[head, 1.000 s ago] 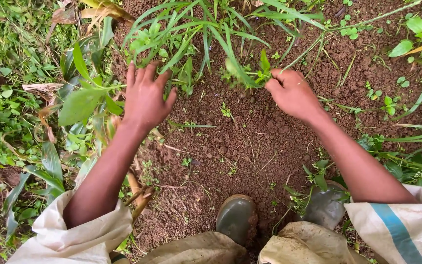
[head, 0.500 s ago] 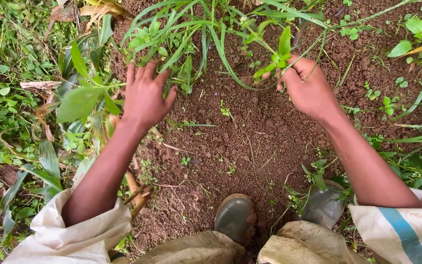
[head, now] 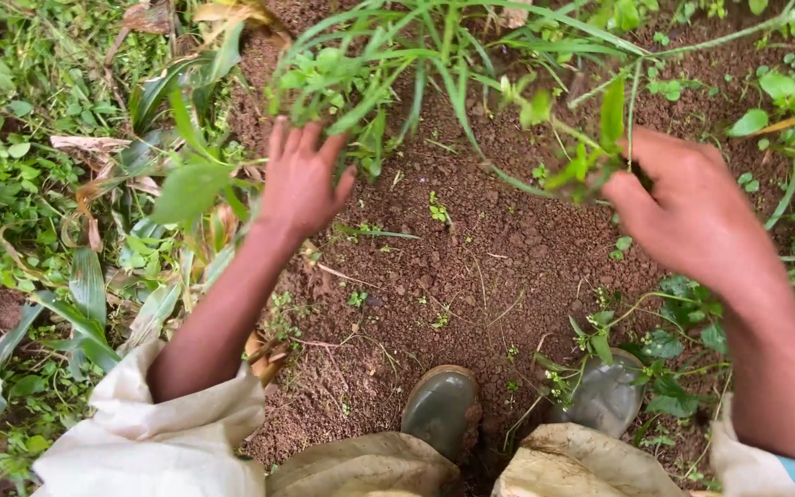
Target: The person pulls weeds by hand from the soil around corn plants in a field. They gather the removed weeds into a pile and continue clearing the area around the base of the crops.
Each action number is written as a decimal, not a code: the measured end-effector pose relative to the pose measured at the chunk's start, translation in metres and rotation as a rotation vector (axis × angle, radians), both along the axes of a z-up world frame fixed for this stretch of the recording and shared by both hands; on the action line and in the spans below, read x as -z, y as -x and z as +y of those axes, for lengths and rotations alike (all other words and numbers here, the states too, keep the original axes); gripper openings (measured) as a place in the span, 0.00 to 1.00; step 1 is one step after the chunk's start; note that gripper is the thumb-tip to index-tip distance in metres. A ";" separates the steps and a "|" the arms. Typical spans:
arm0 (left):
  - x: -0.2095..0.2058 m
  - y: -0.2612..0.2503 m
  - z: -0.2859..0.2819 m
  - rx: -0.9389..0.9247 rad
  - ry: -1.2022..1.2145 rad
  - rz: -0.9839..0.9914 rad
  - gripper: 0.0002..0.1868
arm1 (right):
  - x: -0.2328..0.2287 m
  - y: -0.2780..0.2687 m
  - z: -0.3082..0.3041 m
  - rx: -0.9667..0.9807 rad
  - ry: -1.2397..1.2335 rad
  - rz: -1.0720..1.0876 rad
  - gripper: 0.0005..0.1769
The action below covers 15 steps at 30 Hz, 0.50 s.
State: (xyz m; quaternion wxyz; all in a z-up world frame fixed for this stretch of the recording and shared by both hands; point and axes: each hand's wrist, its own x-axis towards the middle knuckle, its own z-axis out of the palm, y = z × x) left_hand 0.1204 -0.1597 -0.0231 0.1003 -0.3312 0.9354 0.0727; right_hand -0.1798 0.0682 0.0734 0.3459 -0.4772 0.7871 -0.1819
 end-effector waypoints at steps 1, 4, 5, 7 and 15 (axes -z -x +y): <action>0.002 0.000 0.006 -0.012 0.009 0.007 0.27 | -0.004 0.000 0.003 -0.012 0.009 0.007 0.13; 0.009 -0.006 0.023 -0.064 -0.033 0.030 0.29 | -0.027 -0.013 -0.007 -0.240 -0.317 0.197 0.20; 0.014 -0.008 0.030 -0.065 -0.045 0.055 0.31 | -0.042 -0.025 -0.018 -0.250 -0.441 0.176 0.06; 0.024 -0.013 0.041 -0.092 -0.045 0.079 0.34 | -0.056 -0.043 -0.045 -0.283 -0.554 0.166 0.27; 0.066 -0.026 0.064 -0.157 -0.123 0.026 0.41 | -0.120 -0.148 -0.162 -0.581 0.359 -0.126 0.20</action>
